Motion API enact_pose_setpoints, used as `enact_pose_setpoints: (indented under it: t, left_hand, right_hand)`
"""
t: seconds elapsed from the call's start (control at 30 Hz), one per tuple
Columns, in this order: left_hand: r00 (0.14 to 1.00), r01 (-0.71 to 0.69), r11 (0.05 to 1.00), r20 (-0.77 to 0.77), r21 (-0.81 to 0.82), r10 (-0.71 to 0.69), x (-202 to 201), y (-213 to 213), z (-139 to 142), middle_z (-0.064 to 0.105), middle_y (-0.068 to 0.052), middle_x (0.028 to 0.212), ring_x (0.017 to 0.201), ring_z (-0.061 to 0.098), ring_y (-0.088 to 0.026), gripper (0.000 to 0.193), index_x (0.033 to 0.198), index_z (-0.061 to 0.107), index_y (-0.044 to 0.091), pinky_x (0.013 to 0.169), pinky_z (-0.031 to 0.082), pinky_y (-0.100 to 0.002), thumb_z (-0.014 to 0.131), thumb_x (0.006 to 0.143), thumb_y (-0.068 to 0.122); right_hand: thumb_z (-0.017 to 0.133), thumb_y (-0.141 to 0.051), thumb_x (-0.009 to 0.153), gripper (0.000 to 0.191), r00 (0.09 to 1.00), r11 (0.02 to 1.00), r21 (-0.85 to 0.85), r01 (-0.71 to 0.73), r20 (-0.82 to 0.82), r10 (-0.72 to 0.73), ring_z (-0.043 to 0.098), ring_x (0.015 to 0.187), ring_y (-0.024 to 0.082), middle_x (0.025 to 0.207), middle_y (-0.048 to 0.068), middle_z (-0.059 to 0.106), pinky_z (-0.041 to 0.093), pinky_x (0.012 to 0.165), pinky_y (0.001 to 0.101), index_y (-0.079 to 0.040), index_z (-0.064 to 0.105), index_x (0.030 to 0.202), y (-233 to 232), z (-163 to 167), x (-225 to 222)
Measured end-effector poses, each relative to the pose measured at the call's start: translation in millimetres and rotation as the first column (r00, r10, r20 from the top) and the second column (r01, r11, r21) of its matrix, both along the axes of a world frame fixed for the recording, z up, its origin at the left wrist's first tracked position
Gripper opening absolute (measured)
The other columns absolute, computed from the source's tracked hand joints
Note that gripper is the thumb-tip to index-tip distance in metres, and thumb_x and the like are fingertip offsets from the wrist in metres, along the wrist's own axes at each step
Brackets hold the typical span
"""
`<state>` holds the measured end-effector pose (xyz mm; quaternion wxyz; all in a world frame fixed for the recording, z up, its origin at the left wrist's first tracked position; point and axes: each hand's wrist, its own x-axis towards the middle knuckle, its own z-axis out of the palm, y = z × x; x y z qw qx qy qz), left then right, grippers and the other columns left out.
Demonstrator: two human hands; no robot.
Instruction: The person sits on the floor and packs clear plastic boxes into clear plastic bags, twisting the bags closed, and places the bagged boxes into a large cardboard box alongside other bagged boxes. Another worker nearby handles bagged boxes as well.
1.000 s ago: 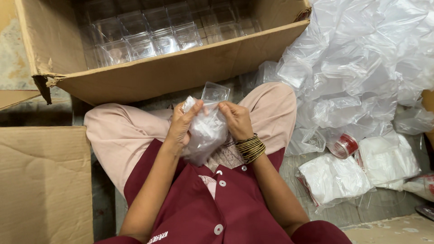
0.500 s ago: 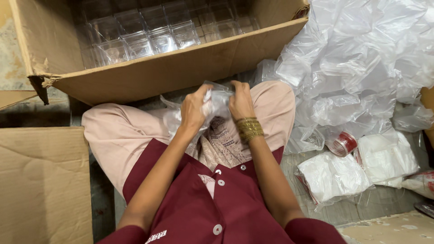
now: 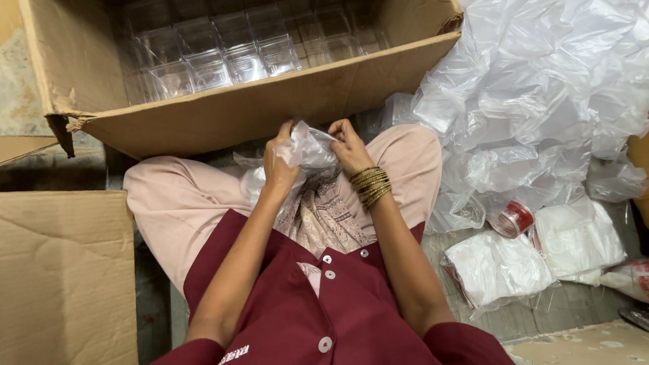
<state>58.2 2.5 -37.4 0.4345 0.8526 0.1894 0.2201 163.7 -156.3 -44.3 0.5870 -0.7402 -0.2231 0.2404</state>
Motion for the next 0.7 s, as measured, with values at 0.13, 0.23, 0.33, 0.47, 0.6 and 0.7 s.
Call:
enact_pose_setpoints:
  t: [0.13, 0.23, 0.33, 0.47, 0.6, 0.7]
  left_hand:
    - [0.994, 0.005, 0.997, 0.106, -0.080, 0.004, 1.7, 8.7, -6.4, 0.074, -0.022, 0.105, 0.095, 0.075, -0.035, 0.038, 0.126, 0.066, 0.003, 0.080, 0.058, -0.042, 0.065, 0.100, 0.030]
    - [0.991, -0.007, 0.966, 0.126, -0.258, 0.041, 4.2, 11.5, -15.5, 0.076, -0.015, 0.105, 0.093, 0.073, -0.026, 0.040, 0.122, 0.070, 0.004, 0.079, 0.058, -0.038, 0.065, 0.100, 0.038]
    - [0.978, 0.038, 0.924, 0.204, -0.381, 0.044, 3.5, 10.3, -18.2, 0.075, -0.008, 0.105, 0.093, 0.070, -0.019, 0.036, 0.118, 0.072, 0.006, 0.082, 0.057, -0.035, 0.067, 0.101, 0.038]
    - [0.951, 0.273, 0.422, 0.309, -0.865, 0.017, -5.7, 10.5, -20.2, 0.069, -0.002, 0.095, 0.087, 0.071, -0.014, 0.036, 0.115, 0.063, 0.015, 0.075, 0.061, -0.032, 0.071, 0.086, 0.035]
    - [0.880, 0.464, 0.529, 0.440, -0.711, -0.179, -15.2, 18.7, -21.3, 0.063, 0.003, 0.102, 0.093, 0.064, -0.008, 0.037, 0.110, 0.056, 0.013, 0.080, 0.056, -0.025, 0.079, 0.082, 0.022]
    - [0.904, 0.404, 0.711, 0.367, -0.575, -0.217, -14.4, 22.3, -21.1, 0.062, 0.002, 0.096, 0.086, 0.057, -0.007, 0.022, 0.105, 0.059, 0.005, 0.074, 0.048, -0.022, 0.075, 0.095, 0.017]
  right_hand:
    - [0.057, 0.001, 0.096, 0.020, 0.997, 0.997, 0.040, -0.060, 0.053, 0.057, 0.038, 0.067, 0.006, 0.078, -0.001, 0.041, 0.038, 0.060, 0.0218, -0.005, 0.052, 0.115, -7.9, -4.7, -15.2]
    - [0.059, 0.000, 0.095, 0.020, 0.970, 0.995, -0.016, -0.099, 0.221, 0.100, 0.049, 0.069, 0.007, 0.082, 0.000, 0.054, 0.044, 0.062, 0.0230, -0.005, 0.054, 0.113, -9.6, -9.6, -19.2]
    - [0.060, -0.002, 0.103, 0.008, 0.923, 0.982, -0.020, -0.186, 0.339, 0.182, 0.059, 0.079, 0.012, 0.088, 0.006, 0.063, 0.051, 0.071, 0.0291, -0.006, 0.059, 0.110, -5.4, -11.0, -21.7]
    - [0.052, 0.001, 0.089, 0.039, 0.909, 0.998, -0.067, -0.007, 0.416, 0.034, 0.065, 0.097, 0.026, 0.112, 0.016, 0.062, 0.055, 0.085, 0.0364, -0.002, 0.049, 0.128, 2.6, -6.4, -25.2]
    - [0.050, 0.006, 0.085, 0.058, 0.821, 0.999, 0.000, -0.035, 0.570, 0.028, 0.058, 0.120, 0.040, 0.129, 0.026, 0.057, 0.048, 0.101, 0.0422, 0.000, 0.045, 0.142, 6.0, -0.2, -25.0]
    - [0.050, 0.007, 0.087, 0.052, 0.840, 0.999, 0.002, -0.037, 0.542, 0.030, 0.061, 0.121, 0.036, 0.129, 0.024, 0.062, 0.049, 0.102, 0.0413, -0.001, 0.050, 0.138, 8.6, 2.7, -23.9]
